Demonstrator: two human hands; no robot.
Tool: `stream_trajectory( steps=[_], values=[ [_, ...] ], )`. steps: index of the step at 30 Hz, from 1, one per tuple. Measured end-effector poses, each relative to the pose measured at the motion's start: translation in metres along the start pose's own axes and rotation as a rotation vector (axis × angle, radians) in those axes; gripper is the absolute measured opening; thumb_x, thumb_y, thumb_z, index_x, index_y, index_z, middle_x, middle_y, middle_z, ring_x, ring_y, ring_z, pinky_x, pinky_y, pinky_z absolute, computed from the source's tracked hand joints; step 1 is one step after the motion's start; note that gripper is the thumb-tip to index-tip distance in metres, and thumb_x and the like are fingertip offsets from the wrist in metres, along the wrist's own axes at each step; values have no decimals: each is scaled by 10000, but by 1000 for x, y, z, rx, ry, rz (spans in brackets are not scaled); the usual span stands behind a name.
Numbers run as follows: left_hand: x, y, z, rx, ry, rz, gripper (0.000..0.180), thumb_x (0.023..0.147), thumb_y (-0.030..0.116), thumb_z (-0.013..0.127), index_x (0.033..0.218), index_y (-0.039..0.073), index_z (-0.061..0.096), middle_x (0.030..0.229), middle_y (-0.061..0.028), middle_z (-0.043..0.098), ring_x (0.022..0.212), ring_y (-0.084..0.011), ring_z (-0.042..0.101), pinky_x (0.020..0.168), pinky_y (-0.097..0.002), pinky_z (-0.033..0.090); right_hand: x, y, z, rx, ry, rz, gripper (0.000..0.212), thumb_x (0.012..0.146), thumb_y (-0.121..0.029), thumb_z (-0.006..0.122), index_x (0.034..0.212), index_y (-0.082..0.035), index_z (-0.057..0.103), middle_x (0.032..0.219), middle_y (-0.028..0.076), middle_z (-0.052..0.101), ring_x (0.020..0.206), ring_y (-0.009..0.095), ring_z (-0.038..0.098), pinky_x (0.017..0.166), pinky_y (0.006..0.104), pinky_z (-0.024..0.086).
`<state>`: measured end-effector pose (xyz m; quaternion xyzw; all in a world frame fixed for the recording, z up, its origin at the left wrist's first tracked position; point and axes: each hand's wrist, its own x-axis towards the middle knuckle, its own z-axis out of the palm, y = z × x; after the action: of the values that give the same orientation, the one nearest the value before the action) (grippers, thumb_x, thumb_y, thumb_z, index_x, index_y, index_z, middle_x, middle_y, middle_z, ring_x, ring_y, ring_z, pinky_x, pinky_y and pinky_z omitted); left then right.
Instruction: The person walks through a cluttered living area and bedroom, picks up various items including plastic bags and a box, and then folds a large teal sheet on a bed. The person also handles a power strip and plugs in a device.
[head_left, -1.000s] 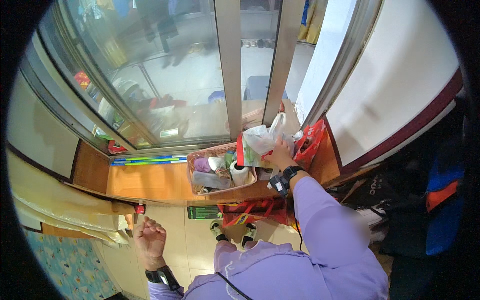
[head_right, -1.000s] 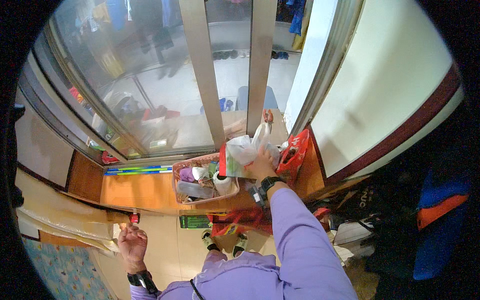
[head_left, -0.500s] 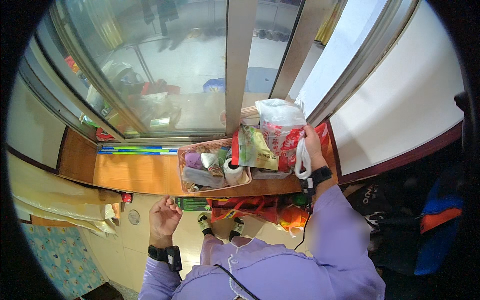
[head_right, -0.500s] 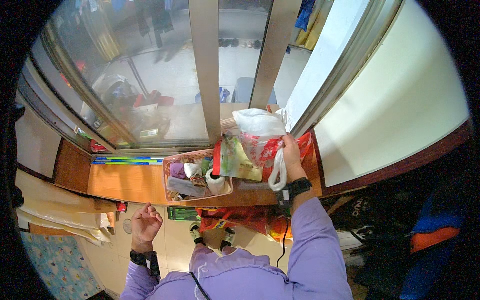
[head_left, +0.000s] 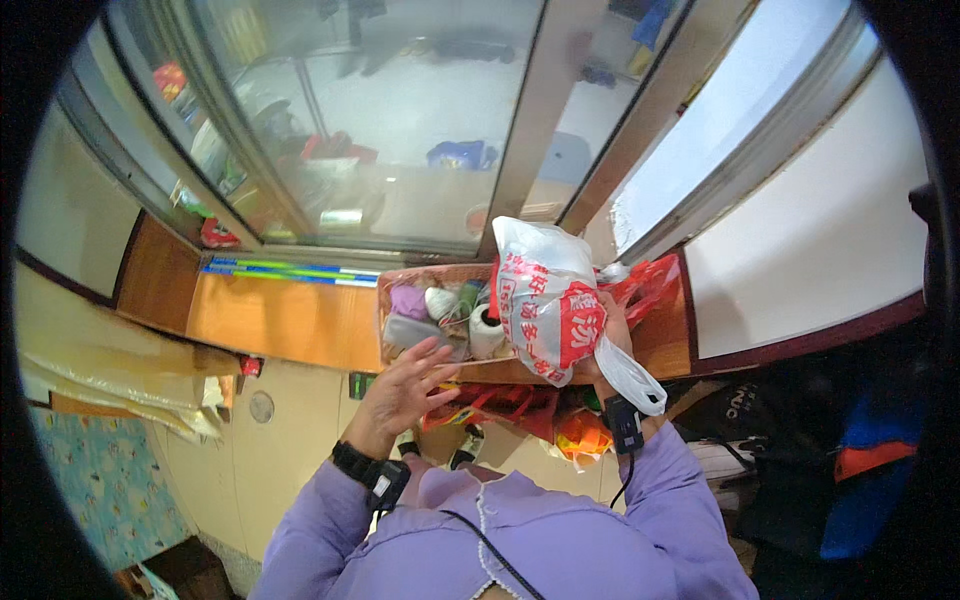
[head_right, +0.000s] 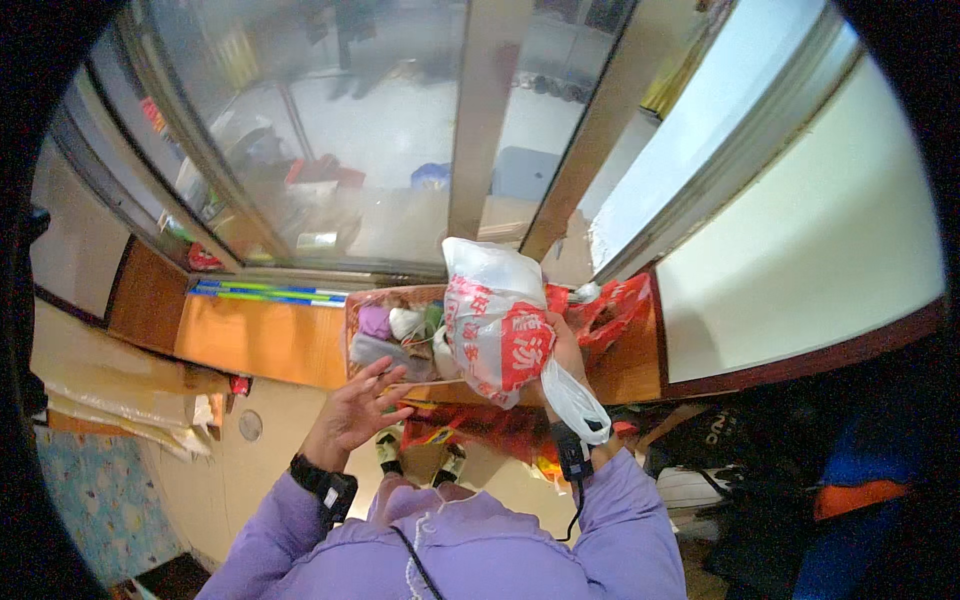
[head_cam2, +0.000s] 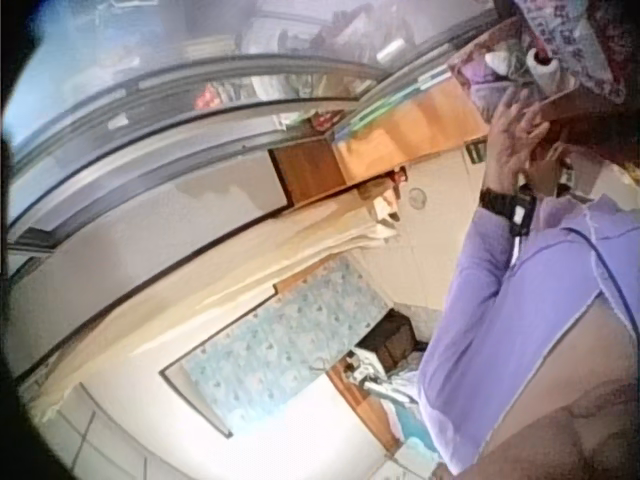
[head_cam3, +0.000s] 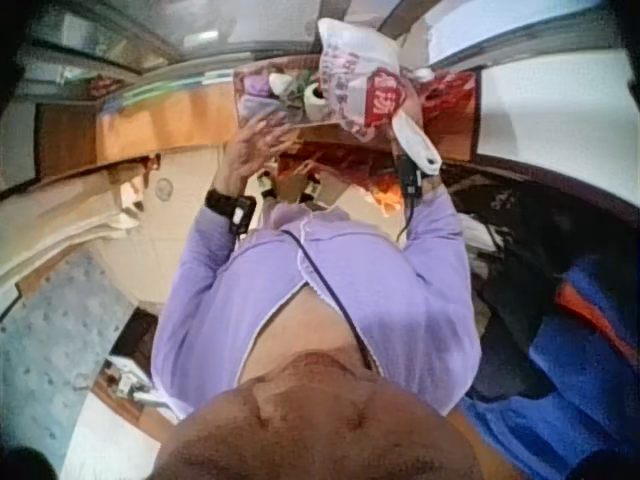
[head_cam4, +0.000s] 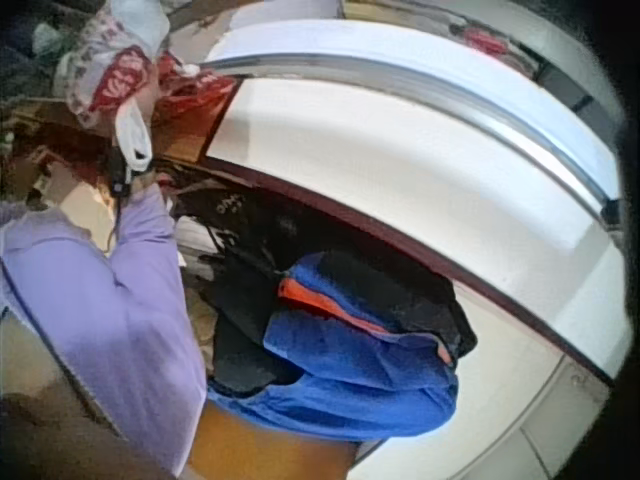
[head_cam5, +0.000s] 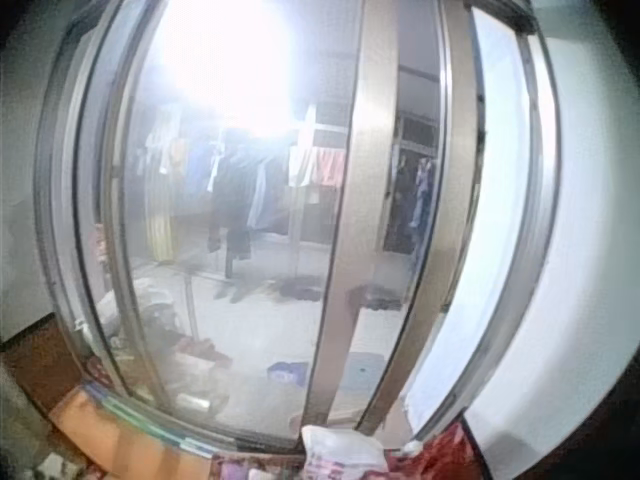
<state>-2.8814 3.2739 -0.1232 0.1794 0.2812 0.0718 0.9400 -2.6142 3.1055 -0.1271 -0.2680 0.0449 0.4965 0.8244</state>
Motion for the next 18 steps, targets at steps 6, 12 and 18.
stream_trajectory(
  steps=[6, 12, 18],
  values=[
    [6, -9, -1, 41, -91, -73, 456, 842, 162, 600, 1258, 84, 430, 1212, -72, 526, 1097, -243, 532, 885, -458, 464, -18, 76, 50, -294, -73, 381, 307, 929, -166, 387, 1080, 57, 535, 1037, 141, 612, 929, 194, 603, 849, 334, 481],
    [5, -16, -32, 88, 126, -117, 322, 880, 119, 544, 1192, 57, 491, 1109, -67, 595, 974, -212, 599, 849, -397, 490, -23, 104, 49, -239, -30, 409, 296, 934, -168, 418, 1121, 38, 517, 1069, 113, 602, 925, 164, 600, 861, 303, 477],
    [3, -16, -41, 134, 83, -59, 360, 881, 107, 536, 1229, 48, 462, 1144, -80, 571, 1000, -229, 581, 864, -428, 471, -29, 102, 44, -528, -34, 339, 297, 873, -108, 549, 1138, 22, 515, 1058, 75, 607, 939, 155, 599, 852, 292, 482]
  ],
)
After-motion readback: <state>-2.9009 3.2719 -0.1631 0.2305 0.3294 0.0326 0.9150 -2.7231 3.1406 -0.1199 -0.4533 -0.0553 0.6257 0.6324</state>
